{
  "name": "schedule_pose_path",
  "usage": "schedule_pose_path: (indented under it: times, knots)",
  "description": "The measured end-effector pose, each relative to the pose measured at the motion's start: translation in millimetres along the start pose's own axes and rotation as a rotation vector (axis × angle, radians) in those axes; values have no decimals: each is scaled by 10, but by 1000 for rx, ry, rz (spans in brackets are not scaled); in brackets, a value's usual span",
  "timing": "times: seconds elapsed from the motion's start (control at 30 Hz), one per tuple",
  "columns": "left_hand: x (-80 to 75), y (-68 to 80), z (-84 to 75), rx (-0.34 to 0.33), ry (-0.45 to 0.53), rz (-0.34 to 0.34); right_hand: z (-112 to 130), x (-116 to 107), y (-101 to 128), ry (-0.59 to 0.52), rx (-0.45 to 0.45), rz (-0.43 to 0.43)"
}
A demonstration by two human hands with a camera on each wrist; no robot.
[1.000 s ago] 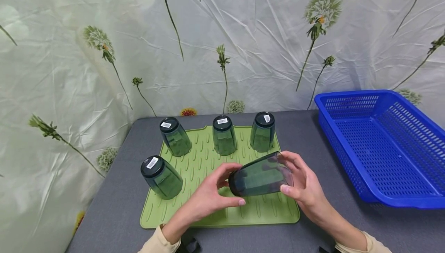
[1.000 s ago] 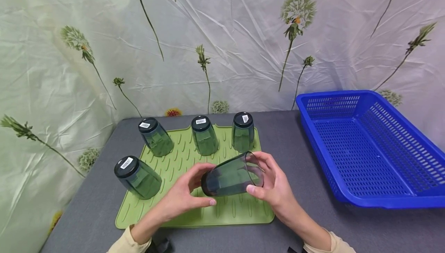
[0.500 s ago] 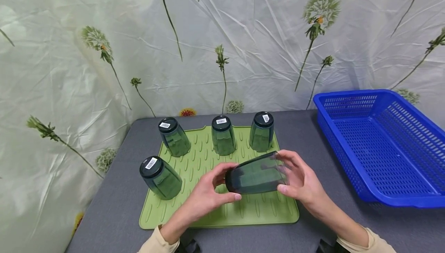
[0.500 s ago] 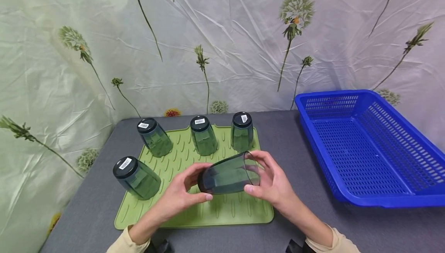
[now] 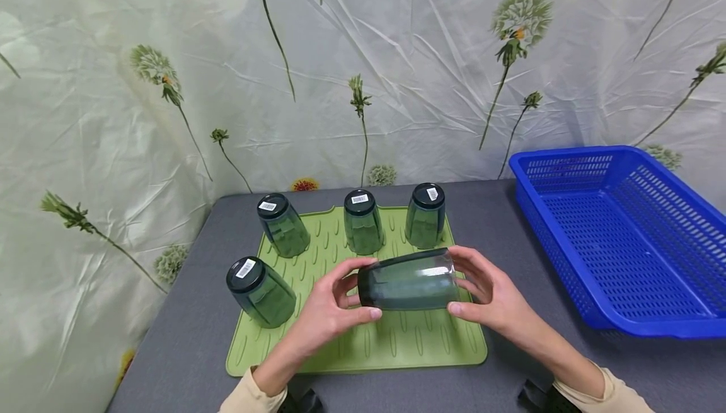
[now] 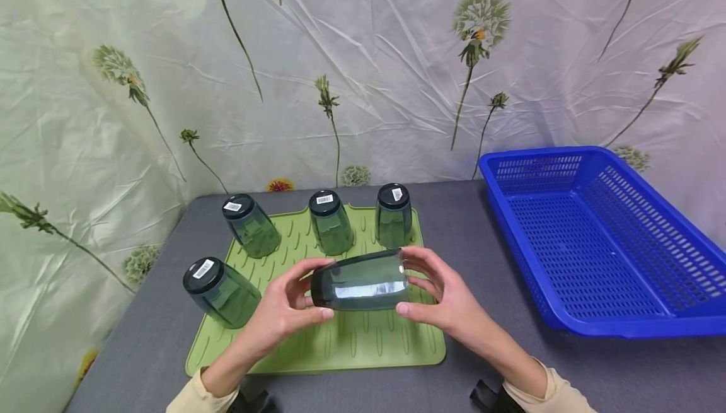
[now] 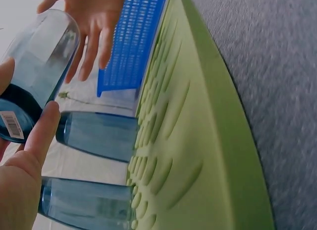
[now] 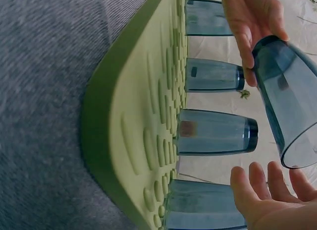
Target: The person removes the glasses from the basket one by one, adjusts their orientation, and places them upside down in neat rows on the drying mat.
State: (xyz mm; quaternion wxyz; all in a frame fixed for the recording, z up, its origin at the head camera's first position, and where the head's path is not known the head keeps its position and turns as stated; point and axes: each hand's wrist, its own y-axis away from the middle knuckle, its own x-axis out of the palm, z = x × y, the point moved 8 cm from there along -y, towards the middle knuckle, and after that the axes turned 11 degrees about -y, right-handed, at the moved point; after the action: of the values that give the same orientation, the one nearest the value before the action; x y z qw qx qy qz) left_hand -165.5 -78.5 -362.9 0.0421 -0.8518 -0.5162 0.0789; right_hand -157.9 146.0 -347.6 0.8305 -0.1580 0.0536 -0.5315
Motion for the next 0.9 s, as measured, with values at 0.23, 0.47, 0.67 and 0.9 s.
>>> schedule_pose_path:
  times: [0.23, 0.47, 0.67, 0.9]
  knots:
    - [-78, 2, -67, 82, -46, -25, 29, -7, -28, -49, -57, 59]
    - [-119, -14, -111, 113, -99, -35, 82, -121, -34, -44, -93, 63]
    - [-153, -20, -141, 124, -128, -37, 96, -240, -42, -11, -86, 18]
    - [-198, -10, -156, 127, -161, -53, 114, -300, -66, 16, -109, 19]
